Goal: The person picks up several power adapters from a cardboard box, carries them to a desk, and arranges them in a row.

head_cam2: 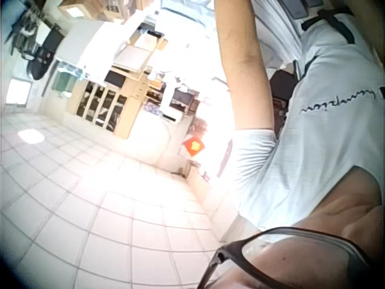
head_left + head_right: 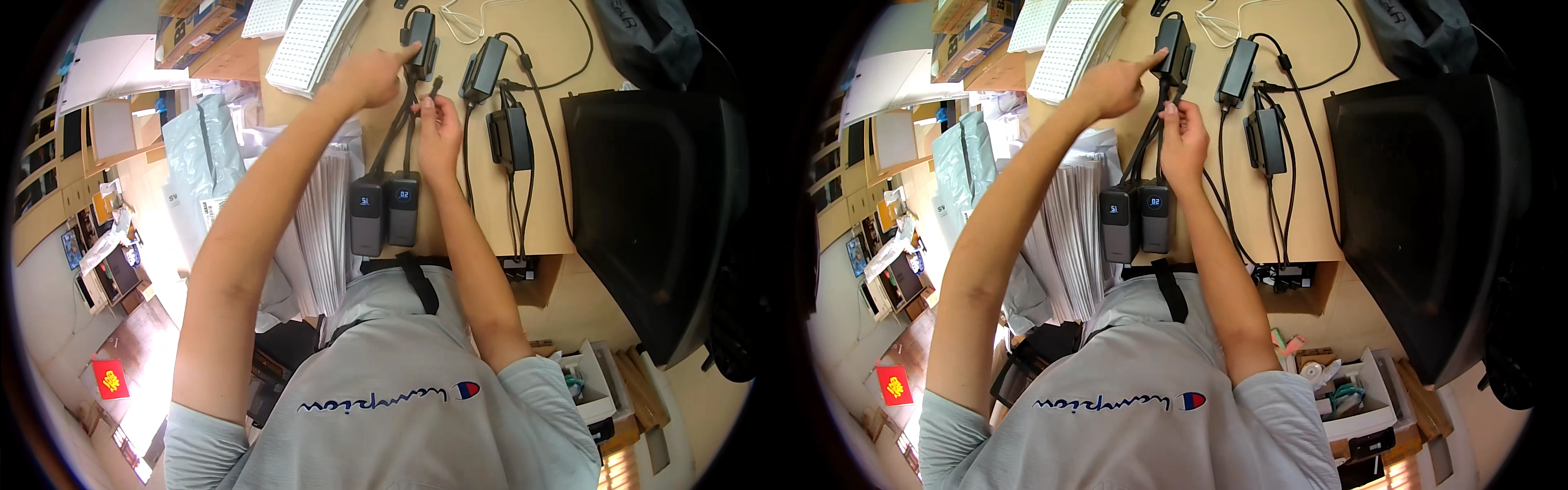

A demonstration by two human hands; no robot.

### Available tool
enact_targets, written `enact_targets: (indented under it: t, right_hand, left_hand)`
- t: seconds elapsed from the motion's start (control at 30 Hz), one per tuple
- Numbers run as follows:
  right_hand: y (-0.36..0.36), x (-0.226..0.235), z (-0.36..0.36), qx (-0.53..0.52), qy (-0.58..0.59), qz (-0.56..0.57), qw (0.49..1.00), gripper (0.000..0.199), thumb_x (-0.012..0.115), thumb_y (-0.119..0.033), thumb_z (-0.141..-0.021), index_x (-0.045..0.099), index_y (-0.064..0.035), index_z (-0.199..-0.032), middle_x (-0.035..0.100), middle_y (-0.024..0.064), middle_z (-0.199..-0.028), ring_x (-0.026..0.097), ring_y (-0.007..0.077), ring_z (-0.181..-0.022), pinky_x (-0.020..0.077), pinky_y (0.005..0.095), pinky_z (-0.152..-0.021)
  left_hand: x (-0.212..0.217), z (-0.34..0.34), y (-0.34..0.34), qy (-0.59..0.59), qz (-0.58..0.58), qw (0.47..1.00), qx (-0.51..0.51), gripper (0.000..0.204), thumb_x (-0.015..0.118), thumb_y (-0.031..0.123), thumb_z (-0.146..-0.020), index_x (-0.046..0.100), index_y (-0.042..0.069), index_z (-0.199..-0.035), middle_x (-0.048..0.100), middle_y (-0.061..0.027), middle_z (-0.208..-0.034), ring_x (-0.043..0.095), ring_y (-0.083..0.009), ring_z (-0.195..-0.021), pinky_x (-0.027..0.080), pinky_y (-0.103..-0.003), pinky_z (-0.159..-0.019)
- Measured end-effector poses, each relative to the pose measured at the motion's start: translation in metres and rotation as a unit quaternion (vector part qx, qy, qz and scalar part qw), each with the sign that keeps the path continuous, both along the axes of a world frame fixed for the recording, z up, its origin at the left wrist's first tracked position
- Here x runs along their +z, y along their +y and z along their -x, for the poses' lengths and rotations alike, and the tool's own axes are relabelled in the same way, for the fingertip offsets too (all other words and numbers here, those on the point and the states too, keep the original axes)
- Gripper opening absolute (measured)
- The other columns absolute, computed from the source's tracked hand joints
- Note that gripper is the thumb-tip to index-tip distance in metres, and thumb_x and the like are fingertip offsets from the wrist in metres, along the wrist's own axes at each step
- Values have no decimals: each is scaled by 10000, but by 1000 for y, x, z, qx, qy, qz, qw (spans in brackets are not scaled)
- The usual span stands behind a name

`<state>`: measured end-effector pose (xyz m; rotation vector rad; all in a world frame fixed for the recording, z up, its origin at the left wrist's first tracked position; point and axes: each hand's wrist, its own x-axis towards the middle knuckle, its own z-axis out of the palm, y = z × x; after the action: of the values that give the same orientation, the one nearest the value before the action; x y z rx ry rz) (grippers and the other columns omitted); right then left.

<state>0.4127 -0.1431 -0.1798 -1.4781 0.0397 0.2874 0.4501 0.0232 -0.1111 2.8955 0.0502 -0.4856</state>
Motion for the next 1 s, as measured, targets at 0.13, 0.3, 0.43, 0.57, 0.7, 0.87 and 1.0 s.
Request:
enact_targets:
  t: [0.13,0.3,0.43,0.57,0.7,0.87,1.0]
  right_hand:
    - [9,1,-10,18,-2,-9,1000,251,554,-219,-1025,641,14,-1061,683,54,-759,594,100,-689,474,272,-678]
    - [17,-4,-29,91,104,-23,990,237,549,-163,-994,624,20,-1124,655,65,-646,566,102,-570,443,272,-573]
    - [24,3,-29,92,213,-107,967,251,546,-161,-997,567,30,-1159,651,98,-645,560,114,-539,436,274,-523]
    - [30,-2,-28,67,196,-76,975,234,529,-162,-1016,538,32,-1148,654,115,-654,550,123,-517,415,269,-485]
    - [42,-8,-28,18,202,-89,975,222,548,-147,-1015,557,35,-1141,650,123,-667,529,126,-513,396,261,-482]
    - [50,-8,-25,-37,238,-87,967,182,558,-133,-1011,579,33,-1084,661,125,-671,526,119,-510,375,255,-480]
    - [52,-10,-26,-18,193,-66,979,141,550,-123,-1011,584,14,-1009,674,102,-652,556,111,-513,370,261,-500]
  left_hand:
    - [2,-6,9,-26,14,999,-12,677,477,6,-862,460,250,-1494,718,-120,-971,679,-339,-930,541,-448,-829]
    - [-1,-10,3,-115,-30,993,-21,594,528,-50,-830,628,213,-1352,566,-85,-1358,598,-297,-1151,509,-396,-979]
    - [6,-16,3,-119,-65,990,-48,562,549,-52,-819,670,208,-1303,519,-48,-1423,550,-264,-1227,489,-384,-1031]
    - [3,-17,5,-98,-55,993,-47,558,559,-49,-810,671,192,-1300,507,-33,-1454,534,-259,-1265,481,-371,-1045]
    - [-1,-20,14,-110,-39,988,-102,541,580,85,-809,587,77,-1350,557,-202,-1381,553,-422,-1221,439,-411,-1065]
    - [3,-14,0,-117,-85,986,-82,532,556,-27,-818,668,163,-1303,501,-10,-1490,518,-238,-1305,477,-365,-1048]
    - [4,-17,-6,-62,-75,993,-62,519,552,6,-828,654,141,-1318,505,39,-1499,605,-240,-1207,521,-371,-984]
